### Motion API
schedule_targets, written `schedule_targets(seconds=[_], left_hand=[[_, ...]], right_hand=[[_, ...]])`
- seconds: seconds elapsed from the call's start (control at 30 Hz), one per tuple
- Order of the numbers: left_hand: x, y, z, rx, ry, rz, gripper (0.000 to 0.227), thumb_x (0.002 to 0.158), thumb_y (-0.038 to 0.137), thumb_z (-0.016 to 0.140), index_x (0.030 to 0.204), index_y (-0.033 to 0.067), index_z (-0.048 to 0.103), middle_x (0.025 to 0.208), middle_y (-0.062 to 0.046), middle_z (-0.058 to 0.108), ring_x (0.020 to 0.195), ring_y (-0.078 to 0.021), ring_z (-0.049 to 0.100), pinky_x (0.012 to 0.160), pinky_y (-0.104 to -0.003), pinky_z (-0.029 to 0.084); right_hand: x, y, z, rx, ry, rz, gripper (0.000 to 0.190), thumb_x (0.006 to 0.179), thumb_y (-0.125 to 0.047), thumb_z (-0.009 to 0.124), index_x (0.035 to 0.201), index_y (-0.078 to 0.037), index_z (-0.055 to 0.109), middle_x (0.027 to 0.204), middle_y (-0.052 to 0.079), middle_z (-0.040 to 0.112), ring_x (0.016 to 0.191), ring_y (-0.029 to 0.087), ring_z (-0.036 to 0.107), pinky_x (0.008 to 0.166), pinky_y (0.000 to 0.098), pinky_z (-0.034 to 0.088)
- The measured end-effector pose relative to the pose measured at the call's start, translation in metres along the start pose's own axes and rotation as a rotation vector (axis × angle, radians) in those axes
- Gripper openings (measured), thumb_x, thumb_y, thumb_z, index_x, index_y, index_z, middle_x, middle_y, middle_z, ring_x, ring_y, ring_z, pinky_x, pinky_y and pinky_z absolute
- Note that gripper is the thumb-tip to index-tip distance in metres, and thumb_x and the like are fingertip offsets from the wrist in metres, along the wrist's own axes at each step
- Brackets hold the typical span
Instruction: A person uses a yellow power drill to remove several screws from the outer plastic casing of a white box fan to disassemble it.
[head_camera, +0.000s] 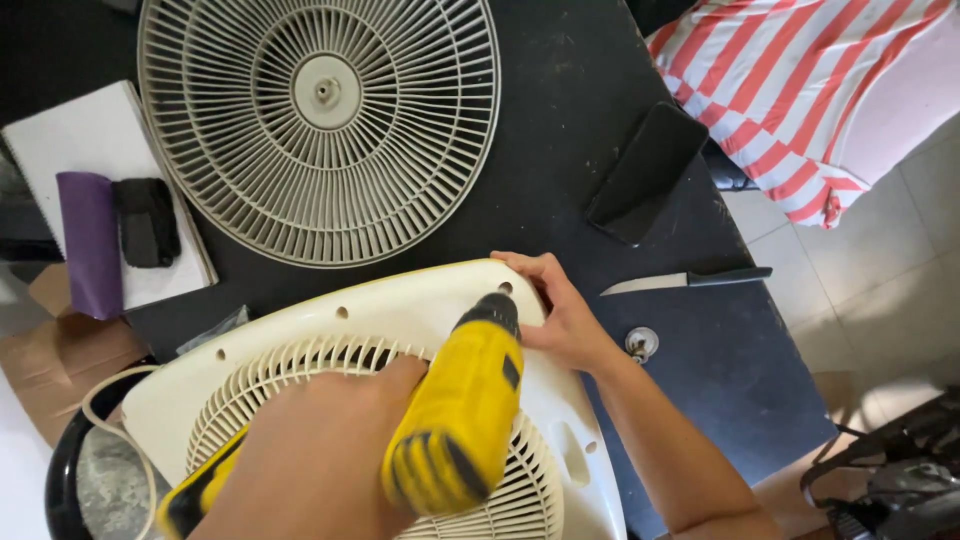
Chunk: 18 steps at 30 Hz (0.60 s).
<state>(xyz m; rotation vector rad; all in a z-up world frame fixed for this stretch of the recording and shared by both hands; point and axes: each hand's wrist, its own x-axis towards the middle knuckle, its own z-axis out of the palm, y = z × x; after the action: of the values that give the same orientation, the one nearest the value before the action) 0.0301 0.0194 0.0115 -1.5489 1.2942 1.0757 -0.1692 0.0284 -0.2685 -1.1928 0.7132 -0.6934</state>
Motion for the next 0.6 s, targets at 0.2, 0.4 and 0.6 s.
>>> schedule_targets(seconds=[0.2,0.4,0.6], left_hand=[[-0.01,-0.022,0.01,-0.135,-0.131,-0.143,0.04,0.086,0.055,0.061,0.125,0.0504,0.05,0.1,-0.001,0.077,0.103,-0.0307,0.072,0.091,-0.047,0.055],[0.0,-0.039,0.028,-0.165,-0.014,-0.028,0.051,0.08,0.053,0.069,0.128,0.052,0.053,0.097,-0.001,0.077,0.101,-0.0327,0.072,0.091,-0.048,0.056],[0.015,-0.036,0.036,-0.088,0.177,0.159,0.03,0.082,0.046,0.069,0.108,0.0338,0.061,0.086,-0.002,0.077,0.087,-0.0379,0.074,0.078,-0.054,0.057]], right_hand=[[-0.002,0.008,-0.004,0.09,-0.027,-0.011,0.063,0.089,-0.031,0.084,0.139,-0.016,0.047,0.161,0.02,0.048,0.14,0.025,0.055,0.117,0.0394,0.049],[-0.001,0.01,-0.002,0.087,-0.023,-0.032,0.056,0.091,-0.021,0.083,0.135,-0.017,0.047,0.159,0.021,0.05,0.138,0.026,0.057,0.118,0.0408,0.05],[-0.001,0.007,0.0,0.05,-0.015,-0.025,0.059,0.092,-0.026,0.082,0.139,-0.017,0.046,0.157,0.019,0.051,0.137,0.025,0.057,0.122,0.0405,0.048]])
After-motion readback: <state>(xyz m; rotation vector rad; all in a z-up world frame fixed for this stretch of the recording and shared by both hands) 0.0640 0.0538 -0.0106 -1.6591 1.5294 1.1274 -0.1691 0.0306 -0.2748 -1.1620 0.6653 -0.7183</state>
